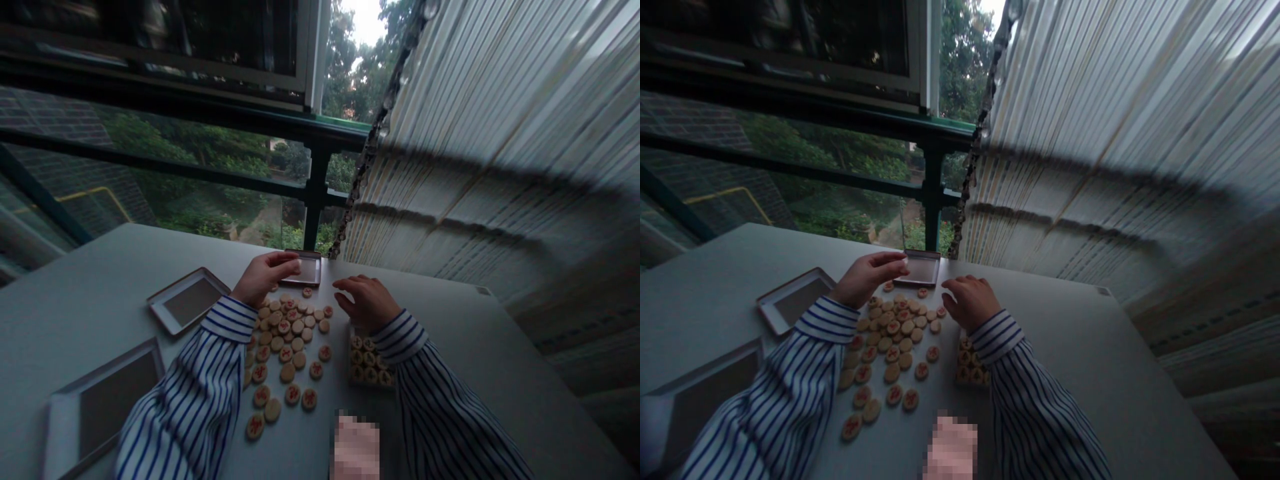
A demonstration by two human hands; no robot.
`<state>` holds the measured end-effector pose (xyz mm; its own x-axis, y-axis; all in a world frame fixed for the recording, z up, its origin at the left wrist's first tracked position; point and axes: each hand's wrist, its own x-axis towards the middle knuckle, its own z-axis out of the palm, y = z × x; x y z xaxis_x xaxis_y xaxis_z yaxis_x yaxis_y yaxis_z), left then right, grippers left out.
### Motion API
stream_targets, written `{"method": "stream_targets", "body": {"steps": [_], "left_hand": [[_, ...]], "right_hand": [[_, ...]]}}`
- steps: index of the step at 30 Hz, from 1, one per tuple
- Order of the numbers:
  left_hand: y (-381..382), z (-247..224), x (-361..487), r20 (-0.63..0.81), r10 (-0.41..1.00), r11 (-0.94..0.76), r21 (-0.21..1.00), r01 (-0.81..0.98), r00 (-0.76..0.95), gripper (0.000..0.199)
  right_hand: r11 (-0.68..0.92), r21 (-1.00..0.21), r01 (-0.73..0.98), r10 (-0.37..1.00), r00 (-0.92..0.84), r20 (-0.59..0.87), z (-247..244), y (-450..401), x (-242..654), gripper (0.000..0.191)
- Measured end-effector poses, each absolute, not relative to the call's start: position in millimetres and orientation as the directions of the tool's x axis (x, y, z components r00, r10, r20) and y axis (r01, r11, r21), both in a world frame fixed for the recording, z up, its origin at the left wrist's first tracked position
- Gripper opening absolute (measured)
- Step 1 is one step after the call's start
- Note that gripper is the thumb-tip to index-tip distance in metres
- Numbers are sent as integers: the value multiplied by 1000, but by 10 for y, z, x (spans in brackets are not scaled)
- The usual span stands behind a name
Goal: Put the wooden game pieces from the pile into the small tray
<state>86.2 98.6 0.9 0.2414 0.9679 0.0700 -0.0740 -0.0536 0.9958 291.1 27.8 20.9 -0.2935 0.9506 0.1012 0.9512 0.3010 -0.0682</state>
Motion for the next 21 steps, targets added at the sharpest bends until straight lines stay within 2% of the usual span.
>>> {"method": "stream_targets", "body": {"steps": [8, 14, 21], "left_hand": [[826, 144, 870, 126, 958, -136, 990, 22, 256, 45], [624, 135, 958, 170, 950, -208, 970, 125, 263, 44], [295, 148, 1093, 140, 949, -176, 979, 106, 284, 39]], "right_hand": [[308, -96, 947, 948, -297, 114, 264, 67, 3019, 31], [322, -114, 940, 935, -297, 193, 280, -120, 3156, 29], [358, -135, 924, 911, -314, 266, 230, -270, 3285, 27]]}}
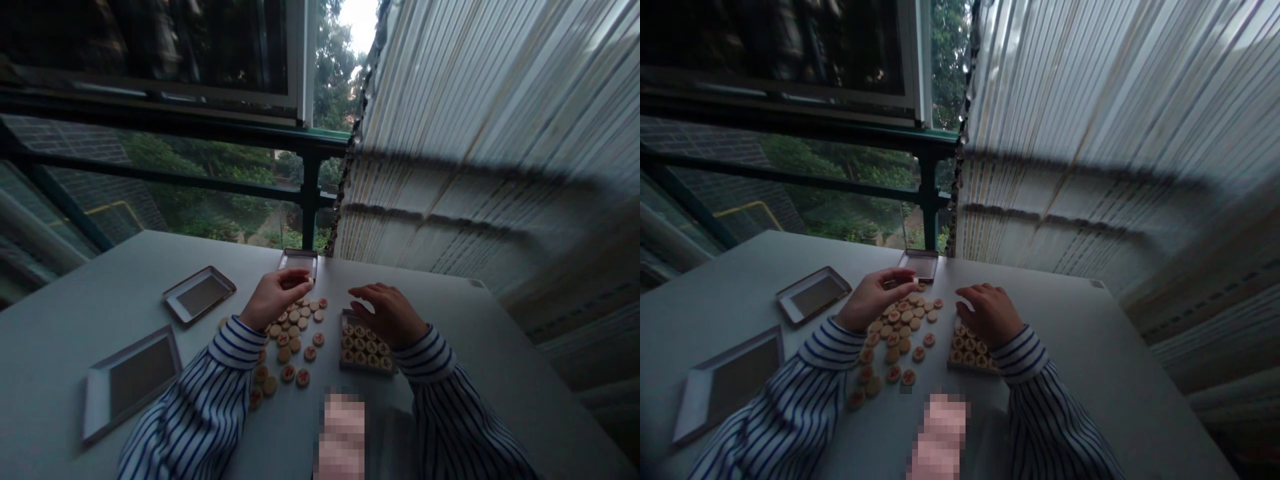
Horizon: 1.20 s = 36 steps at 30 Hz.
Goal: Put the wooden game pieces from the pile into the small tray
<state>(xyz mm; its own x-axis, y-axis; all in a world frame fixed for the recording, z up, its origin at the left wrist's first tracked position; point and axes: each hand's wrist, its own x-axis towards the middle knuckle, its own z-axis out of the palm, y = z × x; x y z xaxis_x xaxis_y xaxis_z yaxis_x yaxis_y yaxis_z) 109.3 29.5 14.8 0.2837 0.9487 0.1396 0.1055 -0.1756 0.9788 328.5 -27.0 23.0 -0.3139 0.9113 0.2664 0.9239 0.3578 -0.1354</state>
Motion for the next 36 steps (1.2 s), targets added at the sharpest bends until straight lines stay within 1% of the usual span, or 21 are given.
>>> {"method": "stream_targets", "body": {"steps": [8, 12, 14, 17, 20, 24, 30, 36], "left_hand": [[-55, -19, 1330, 140, 941, -161, 986, 44, 309, 35], [-181, -163, 1478, 241, 920, -270, 961, 54, 310, 29], [-223, -237, 1552, 260, 927, -282, 958, 44, 271, 30], [-260, -323, 1655, 279, 925, -297, 954, 33, 256, 26], [-274, -383, 1739, 248, 940, -255, 967, -1, 234, 25], [-274, -465, 1806, 162, 963, -152, 986, -63, 213, 25], [-311, -576, 1836, 69, 983, -52, 993, -102, 169, 29], [-360, -625, 1865, -4, 983, 33, 988, -154, 184, 26]], "right_hand": [[366, -156, 917, 905, -312, 289, 219, -386, 3384, 26], [378, -177, 909, 901, -317, 295, 220, -413, 3414, 26], [377, -185, 908, 901, -313, 301, 215, -424, 3425, 27], [374, -190, 908, 901, -307, 306, 200, -432, 3451, 26], [381, -195, 904, 898, -311, 311, 178, -429, 3495, 26], [382, -208, 900, 900, -312, 305, 154, -420, 3544, 26], [391, -223, 893, 901, -322, 290, 115, -406, 3547, 26], [411, -228, 883, 901, -354, 252, 50, -396, 3549, 27]]}}
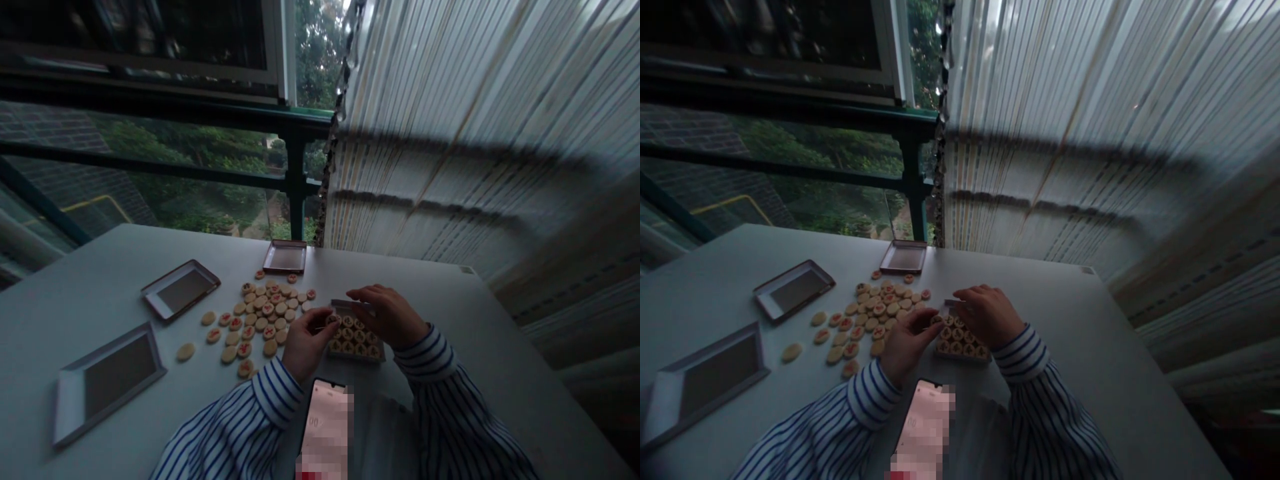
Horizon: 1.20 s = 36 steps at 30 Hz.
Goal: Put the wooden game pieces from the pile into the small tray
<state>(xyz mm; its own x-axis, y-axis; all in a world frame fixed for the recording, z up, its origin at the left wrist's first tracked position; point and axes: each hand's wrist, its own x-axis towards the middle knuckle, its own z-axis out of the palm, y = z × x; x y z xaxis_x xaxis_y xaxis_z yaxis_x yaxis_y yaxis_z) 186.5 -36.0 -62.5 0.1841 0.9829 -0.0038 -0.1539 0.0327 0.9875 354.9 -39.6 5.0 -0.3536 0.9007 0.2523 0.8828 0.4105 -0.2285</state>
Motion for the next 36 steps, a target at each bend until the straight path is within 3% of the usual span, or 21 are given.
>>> {"method": "stream_targets", "body": {"steps": [6, 20, 28, 36], "left_hand": [[-344, -670, 1893, -68, 981, 111, 965, -236, 182, 22], [-327, -638, 1863, -78, 991, 97, 977, -192, 108, 21], [-324, -669, 1876, -165, 969, 227, 885, -406, 183, 28], [-319, -675, 1881, -205, 960, 271, 858, -437, 193, 31]], "right_hand": [[430, -225, 874, 896, -384, 222, 46, -396, 3542, 27], [465, -268, 844, 883, -416, 219, -1, -400, 3449, 25], [529, -300, 794, 848, -485, 211, -69, -387, 3389, 24], [499, -270, 823, 866, -463, 189, -99, -369, 3362, 25]]}}
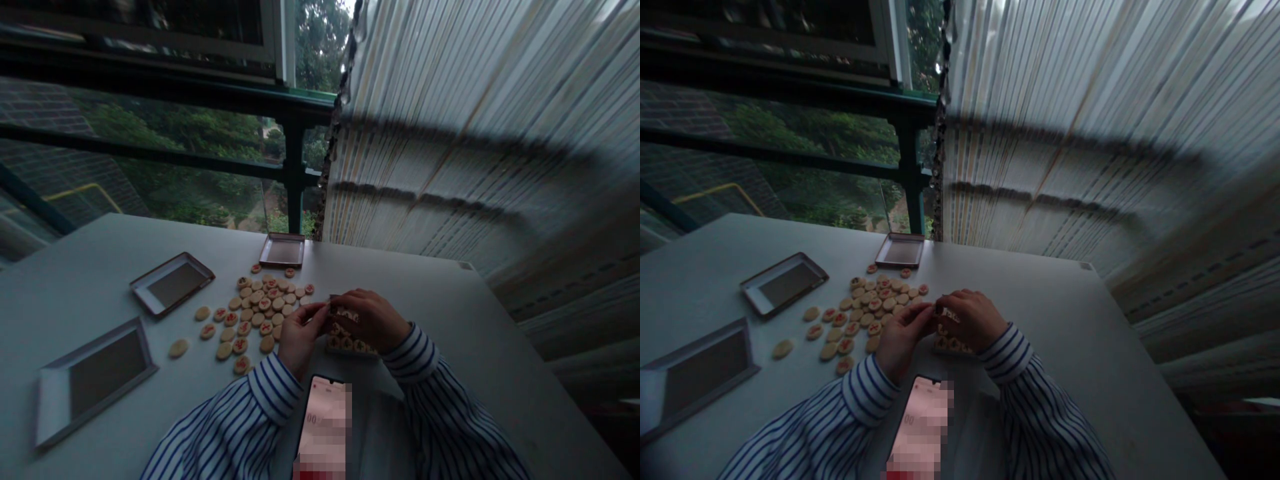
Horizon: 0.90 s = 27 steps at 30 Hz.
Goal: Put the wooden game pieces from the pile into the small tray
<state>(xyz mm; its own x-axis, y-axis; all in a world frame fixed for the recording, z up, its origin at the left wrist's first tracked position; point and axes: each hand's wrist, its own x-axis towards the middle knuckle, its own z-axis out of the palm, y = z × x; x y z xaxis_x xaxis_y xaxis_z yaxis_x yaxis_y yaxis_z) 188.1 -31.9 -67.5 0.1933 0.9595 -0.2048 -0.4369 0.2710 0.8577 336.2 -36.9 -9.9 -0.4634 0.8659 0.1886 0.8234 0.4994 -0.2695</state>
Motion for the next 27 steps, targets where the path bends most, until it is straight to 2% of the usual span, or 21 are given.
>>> {"method": "stream_targets", "body": {"steps": [10, 15, 18, 27], "left_hand": [[-312, -690, 1887, -173, 964, 238, 896, -375, 200, 31], [-284, -766, 1864, -68, 995, 79, 986, -149, 76, 27], [-288, -780, 1843, 14, 999, -13, 1000, -23, 47, 24], [-318, -782, 1839, 55, 994, -66, 991, 119, 100, 23]], "right_hand": [[482, -228, 846, 874, -446, 193, -120, -342, 3354, 22], [403, -202, 893, 913, -376, 159, -136, -299, 3441, 22], [349, -174, 921, 935, -328, 136, -168, -275, 3482, 23], [262, -29, 965, 965, -260, 37, -226, -226, 3394, 27]]}}
